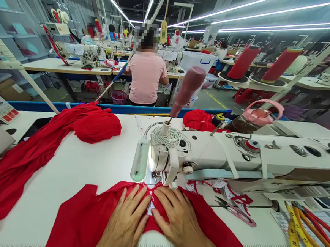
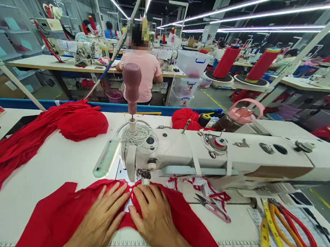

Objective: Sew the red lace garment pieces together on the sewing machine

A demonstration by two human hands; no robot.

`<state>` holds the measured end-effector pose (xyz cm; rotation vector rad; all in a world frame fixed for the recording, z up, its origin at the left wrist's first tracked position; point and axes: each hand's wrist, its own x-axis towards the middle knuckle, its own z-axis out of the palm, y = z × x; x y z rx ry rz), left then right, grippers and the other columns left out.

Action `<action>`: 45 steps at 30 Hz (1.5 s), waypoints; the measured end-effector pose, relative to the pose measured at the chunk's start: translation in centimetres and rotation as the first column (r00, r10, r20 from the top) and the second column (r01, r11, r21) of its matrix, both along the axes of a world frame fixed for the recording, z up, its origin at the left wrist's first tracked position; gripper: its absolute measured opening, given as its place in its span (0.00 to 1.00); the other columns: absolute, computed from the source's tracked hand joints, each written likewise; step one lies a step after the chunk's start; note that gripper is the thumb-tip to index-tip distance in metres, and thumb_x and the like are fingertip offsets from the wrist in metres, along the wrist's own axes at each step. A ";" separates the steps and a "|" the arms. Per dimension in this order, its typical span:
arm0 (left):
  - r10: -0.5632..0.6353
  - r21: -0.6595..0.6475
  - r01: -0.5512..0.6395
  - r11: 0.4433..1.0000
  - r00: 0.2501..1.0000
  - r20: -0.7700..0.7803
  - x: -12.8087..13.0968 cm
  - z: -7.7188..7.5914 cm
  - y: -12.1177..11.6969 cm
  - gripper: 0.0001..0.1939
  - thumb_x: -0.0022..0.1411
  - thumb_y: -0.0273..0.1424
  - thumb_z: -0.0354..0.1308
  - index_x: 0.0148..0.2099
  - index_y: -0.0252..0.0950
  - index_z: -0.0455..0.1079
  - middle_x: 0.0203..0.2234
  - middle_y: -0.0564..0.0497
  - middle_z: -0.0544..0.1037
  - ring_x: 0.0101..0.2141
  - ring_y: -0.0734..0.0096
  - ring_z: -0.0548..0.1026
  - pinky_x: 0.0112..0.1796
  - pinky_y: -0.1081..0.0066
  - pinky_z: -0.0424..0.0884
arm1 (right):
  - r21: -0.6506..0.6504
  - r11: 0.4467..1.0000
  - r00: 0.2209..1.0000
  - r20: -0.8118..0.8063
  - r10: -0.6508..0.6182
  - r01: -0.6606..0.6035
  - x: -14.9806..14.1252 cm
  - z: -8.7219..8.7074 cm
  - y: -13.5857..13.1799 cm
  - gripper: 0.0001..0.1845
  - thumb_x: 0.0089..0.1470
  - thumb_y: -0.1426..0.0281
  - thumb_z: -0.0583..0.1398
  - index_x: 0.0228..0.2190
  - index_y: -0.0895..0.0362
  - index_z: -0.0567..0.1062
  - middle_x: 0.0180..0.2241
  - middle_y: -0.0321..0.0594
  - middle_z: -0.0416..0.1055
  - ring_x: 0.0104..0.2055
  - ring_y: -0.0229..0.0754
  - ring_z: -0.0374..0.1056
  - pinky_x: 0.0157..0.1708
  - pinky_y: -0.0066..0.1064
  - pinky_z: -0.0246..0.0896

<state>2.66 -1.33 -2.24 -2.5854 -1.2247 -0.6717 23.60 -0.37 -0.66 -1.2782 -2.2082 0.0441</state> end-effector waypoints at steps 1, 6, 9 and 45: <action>-0.003 -0.004 0.003 1.000 1.000 -0.016 -0.1 0.0 0.0 0.22 0.73 0.28 0.47 0.66 0.35 0.63 0.62 0.46 0.70 0.63 0.58 0.65 0.57 0.52 0.70 | -0.007 1.000 1.000 0.001 0.001 -0.001 0.0 0.0 0.0 0.17 0.63 0.67 0.58 0.52 0.55 0.73 0.49 0.40 0.77 0.48 0.50 0.70 0.47 0.42 0.65; 0.005 -0.007 -0.006 1.000 0.999 -0.054 -0.3 -0.3 0.2 0.22 0.72 0.29 0.48 0.66 0.37 0.64 0.65 0.47 0.67 0.65 0.55 0.62 0.55 0.50 0.72 | -0.039 0.999 1.000 0.015 0.011 -0.011 0.3 0.0 -0.1 0.18 0.63 0.66 0.58 0.54 0.56 0.71 0.49 0.42 0.77 0.48 0.50 0.71 0.48 0.42 0.65; 0.010 0.009 -0.010 1.000 0.999 -0.037 -0.3 -0.5 0.2 0.21 0.73 0.29 0.47 0.65 0.37 0.65 0.65 0.48 0.67 0.65 0.56 0.61 0.54 0.52 0.73 | -0.048 0.999 0.998 0.067 0.006 -0.003 0.5 -0.5 0.0 0.21 0.63 0.65 0.58 0.56 0.58 0.69 0.50 0.45 0.76 0.48 0.51 0.72 0.48 0.43 0.66; -0.039 -0.122 0.037 0.992 0.999 -0.009 -0.6 0.2 0.1 0.26 0.71 0.25 0.49 0.68 0.42 0.61 0.64 0.44 0.68 0.65 0.50 0.62 0.56 0.44 0.69 | -0.111 0.993 0.957 0.288 -0.015 0.049 -0.3 1.2 0.8 0.29 0.56 0.63 0.64 0.59 0.47 0.71 0.49 0.50 0.75 0.47 0.58 0.72 0.43 0.52 0.73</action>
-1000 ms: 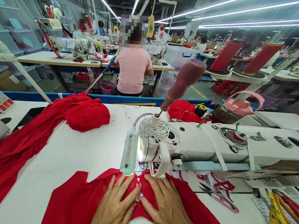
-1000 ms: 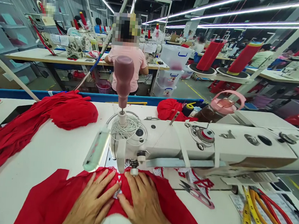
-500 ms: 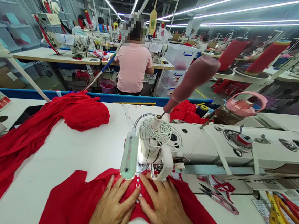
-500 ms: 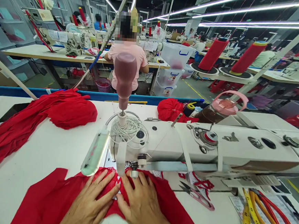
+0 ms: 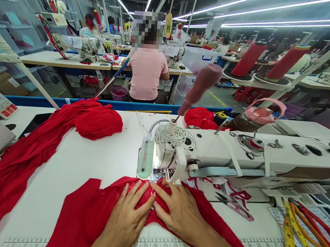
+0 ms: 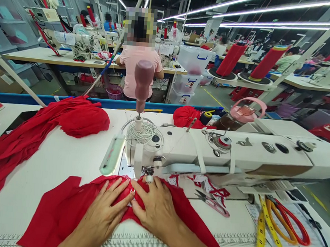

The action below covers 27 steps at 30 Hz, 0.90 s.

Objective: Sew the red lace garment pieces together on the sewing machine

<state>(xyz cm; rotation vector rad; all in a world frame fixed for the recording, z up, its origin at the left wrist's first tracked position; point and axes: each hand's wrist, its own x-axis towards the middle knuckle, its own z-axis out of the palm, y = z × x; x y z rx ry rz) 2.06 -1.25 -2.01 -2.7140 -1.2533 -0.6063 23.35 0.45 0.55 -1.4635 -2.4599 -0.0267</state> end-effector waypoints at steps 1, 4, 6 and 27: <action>0.001 -0.008 0.000 1.000 1.000 0.011 0.0 0.0 0.0 0.26 0.71 0.25 0.49 0.68 0.43 0.61 0.64 0.44 0.68 0.65 0.50 0.62 0.57 0.43 0.69 | -0.002 1.000 1.000 -0.003 -0.004 0.004 0.0 0.1 0.1 0.29 0.56 0.63 0.63 0.59 0.49 0.72 0.49 0.51 0.75 0.47 0.59 0.72 0.42 0.52 0.73; 0.003 -0.028 -0.002 1.000 1.000 0.026 0.1 -0.1 -0.1 0.24 0.71 0.25 0.49 0.67 0.43 0.64 0.64 0.43 0.67 0.65 0.49 0.62 0.57 0.42 0.68 | -0.008 0.999 0.998 -0.053 -0.033 0.033 0.1 0.1 0.2 0.29 0.56 0.62 0.63 0.58 0.57 0.72 0.48 0.53 0.75 0.48 0.59 0.72 0.42 0.51 0.74; 0.007 -0.025 -0.006 1.000 0.999 0.043 0.1 0.2 -0.3 0.22 0.71 0.25 0.49 0.65 0.43 0.66 0.64 0.42 0.67 0.64 0.49 0.63 0.57 0.41 0.68 | -0.004 0.999 0.991 -0.126 -0.037 0.037 0.5 0.2 0.1 0.27 0.58 0.63 0.61 0.58 0.57 0.71 0.48 0.51 0.75 0.48 0.55 0.72 0.44 0.47 0.74; -0.010 0.100 -0.001 0.995 0.994 0.105 2.4 0.0 -1.1 0.19 0.76 0.35 0.45 0.58 0.30 0.69 0.50 0.39 0.80 0.50 0.55 0.79 0.51 0.53 0.77 | -0.048 0.986 0.948 -0.287 0.138 -0.158 -0.6 0.0 1.4 0.13 0.62 0.81 0.54 0.34 0.55 0.74 0.33 0.37 0.72 0.32 0.38 0.70 0.33 0.26 0.66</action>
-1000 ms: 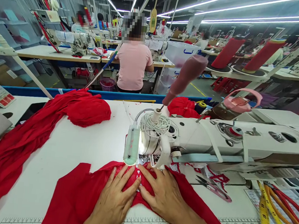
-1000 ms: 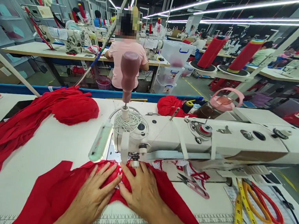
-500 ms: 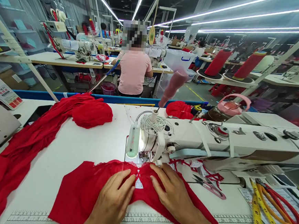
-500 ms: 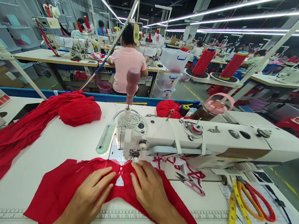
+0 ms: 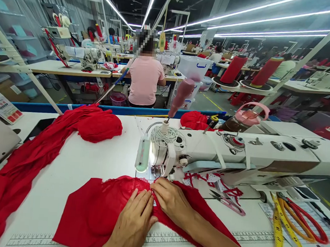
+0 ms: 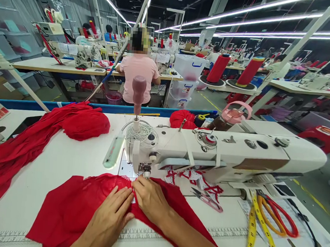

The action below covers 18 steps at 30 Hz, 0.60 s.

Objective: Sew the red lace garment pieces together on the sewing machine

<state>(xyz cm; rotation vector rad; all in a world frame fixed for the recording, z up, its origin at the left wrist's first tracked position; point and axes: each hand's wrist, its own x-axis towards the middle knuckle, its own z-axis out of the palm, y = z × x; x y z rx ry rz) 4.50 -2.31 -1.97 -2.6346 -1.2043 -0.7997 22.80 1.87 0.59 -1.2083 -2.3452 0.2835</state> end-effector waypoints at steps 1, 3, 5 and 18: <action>0.000 0.021 0.000 1.000 1.000 -0.014 0.0 -0.3 -0.1 0.19 0.76 0.34 0.45 0.57 0.29 0.69 0.50 0.39 0.80 0.51 0.55 0.79 0.51 0.52 0.77 | -0.010 1.000 1.000 -0.007 -0.006 0.006 0.1 -0.2 0.3 0.13 0.62 0.80 0.54 0.34 0.54 0.75 0.33 0.36 0.73 0.33 0.38 0.71 0.34 0.27 0.67; -0.009 0.036 0.010 0.999 0.999 -0.047 -0.2 -0.6 -0.2 0.19 0.76 0.34 0.44 0.58 0.27 0.69 0.51 0.38 0.80 0.51 0.55 0.79 0.50 0.52 0.78 | -0.023 0.999 0.999 -0.023 -0.033 0.032 0.3 -0.6 0.6 0.13 0.64 0.79 0.54 0.39 0.53 0.76 0.35 0.37 0.75 0.35 0.40 0.73 0.37 0.28 0.69; -0.010 0.023 0.011 1.000 0.998 -0.068 -0.2 -0.4 -0.3 0.20 0.76 0.33 0.43 0.58 0.27 0.68 0.51 0.38 0.80 0.50 0.55 0.79 0.50 0.51 0.78 | -0.025 0.997 0.997 -0.038 -0.072 0.071 0.6 -0.6 0.7 0.14 0.65 0.78 0.53 0.44 0.54 0.76 0.38 0.40 0.76 0.38 0.42 0.74 0.41 0.32 0.70; -0.033 -0.182 0.036 0.983 0.999 0.018 -0.6 1.9 -0.6 0.17 0.75 0.33 0.47 0.60 0.31 0.65 0.52 0.40 0.78 0.54 0.56 0.75 0.54 0.50 0.75 | -0.011 1.000 0.998 -0.050 -0.029 0.028 0.9 0.4 -0.2 0.18 0.65 0.80 0.51 0.50 0.56 0.73 0.43 0.45 0.73 0.44 0.45 0.72 0.45 0.35 0.71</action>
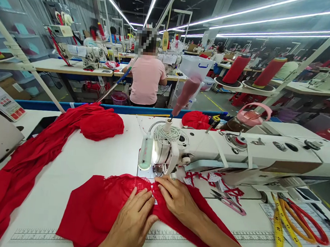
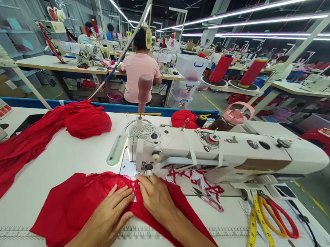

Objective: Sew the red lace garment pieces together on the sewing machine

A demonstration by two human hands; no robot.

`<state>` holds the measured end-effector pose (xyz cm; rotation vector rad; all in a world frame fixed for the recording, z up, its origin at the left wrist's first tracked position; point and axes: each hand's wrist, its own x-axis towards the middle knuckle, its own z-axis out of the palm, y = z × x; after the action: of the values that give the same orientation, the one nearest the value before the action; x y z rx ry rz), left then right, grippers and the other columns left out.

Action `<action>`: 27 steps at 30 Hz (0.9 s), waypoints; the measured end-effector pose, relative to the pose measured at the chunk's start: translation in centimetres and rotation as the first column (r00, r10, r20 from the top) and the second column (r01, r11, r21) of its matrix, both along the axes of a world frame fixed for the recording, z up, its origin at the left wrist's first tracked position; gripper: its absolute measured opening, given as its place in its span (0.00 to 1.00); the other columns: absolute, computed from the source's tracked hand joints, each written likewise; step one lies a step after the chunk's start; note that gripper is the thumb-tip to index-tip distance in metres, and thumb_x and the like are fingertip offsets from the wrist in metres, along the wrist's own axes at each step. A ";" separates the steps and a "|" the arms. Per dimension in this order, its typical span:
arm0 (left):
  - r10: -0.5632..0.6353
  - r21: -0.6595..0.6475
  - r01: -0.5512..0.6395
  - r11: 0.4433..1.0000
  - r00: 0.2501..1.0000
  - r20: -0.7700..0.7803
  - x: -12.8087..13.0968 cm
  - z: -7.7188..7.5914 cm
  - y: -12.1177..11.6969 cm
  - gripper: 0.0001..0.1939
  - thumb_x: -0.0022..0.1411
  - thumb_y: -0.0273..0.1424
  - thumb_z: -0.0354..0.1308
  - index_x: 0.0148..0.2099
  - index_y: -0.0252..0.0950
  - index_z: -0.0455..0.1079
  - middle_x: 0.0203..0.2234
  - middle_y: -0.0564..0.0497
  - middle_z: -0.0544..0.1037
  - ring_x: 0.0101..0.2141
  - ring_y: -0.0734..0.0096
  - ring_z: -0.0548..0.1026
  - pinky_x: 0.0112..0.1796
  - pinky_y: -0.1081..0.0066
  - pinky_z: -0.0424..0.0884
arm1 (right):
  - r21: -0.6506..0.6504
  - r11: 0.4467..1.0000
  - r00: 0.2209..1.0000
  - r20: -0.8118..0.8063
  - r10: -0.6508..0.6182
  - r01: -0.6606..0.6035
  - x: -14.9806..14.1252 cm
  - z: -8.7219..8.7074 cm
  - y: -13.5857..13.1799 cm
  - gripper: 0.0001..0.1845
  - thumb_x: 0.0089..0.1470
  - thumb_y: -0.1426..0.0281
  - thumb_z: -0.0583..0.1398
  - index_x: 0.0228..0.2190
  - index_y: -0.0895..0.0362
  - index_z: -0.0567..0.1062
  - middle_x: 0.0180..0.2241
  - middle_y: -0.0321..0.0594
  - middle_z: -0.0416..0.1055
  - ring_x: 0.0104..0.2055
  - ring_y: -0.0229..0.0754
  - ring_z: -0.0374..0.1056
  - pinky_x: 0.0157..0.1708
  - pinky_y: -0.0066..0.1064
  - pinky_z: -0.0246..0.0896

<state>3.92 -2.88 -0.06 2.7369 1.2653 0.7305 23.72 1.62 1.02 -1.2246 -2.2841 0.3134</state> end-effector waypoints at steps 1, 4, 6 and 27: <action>-0.005 -0.029 0.006 1.000 1.000 0.029 0.1 0.4 0.3 0.15 0.75 0.29 0.46 0.58 0.31 0.66 0.50 0.41 0.78 0.53 0.58 0.76 0.56 0.50 0.73 | 0.003 1.000 1.000 -0.008 0.002 -0.002 -0.1 0.0 -0.1 0.16 0.65 0.79 0.51 0.49 0.56 0.73 0.42 0.44 0.73 0.44 0.44 0.72 0.45 0.35 0.71; -0.011 -0.066 0.017 0.998 0.996 0.083 0.2 0.9 1.4 0.16 0.70 0.17 0.42 0.50 0.32 0.68 0.45 0.43 0.79 0.48 0.63 0.78 0.57 0.51 0.71 | 0.010 1.000 1.000 -0.003 0.029 -0.029 -0.7 0.0 -0.4 0.12 0.66 0.77 0.53 0.42 0.54 0.75 0.40 0.41 0.73 0.41 0.43 0.72 0.43 0.34 0.70; -0.007 -0.074 0.014 0.997 0.996 0.086 0.0 0.4 2.0 0.18 0.69 0.16 0.41 0.49 0.33 0.69 0.46 0.43 0.78 0.48 0.63 0.77 0.57 0.50 0.71 | 0.018 1.000 1.000 0.014 0.017 -0.017 -0.9 -0.2 -0.6 0.10 0.64 0.76 0.56 0.43 0.54 0.75 0.41 0.41 0.74 0.42 0.45 0.71 0.45 0.37 0.70; 0.142 0.049 -0.139 0.989 0.988 -0.064 -1.6 -2.0 1.6 0.24 0.75 0.36 0.47 0.68 0.34 0.59 0.61 0.44 0.71 0.62 0.60 0.66 0.62 0.55 0.63 | 0.076 0.995 0.978 0.196 -0.076 0.062 0.8 -1.5 -1.7 0.32 0.57 0.60 0.65 0.59 0.59 0.69 0.54 0.52 0.71 0.54 0.57 0.68 0.54 0.53 0.64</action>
<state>2.32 -1.32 -2.08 2.7514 1.4867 0.6895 24.49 -0.12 -0.46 -1.3492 -2.3907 0.0890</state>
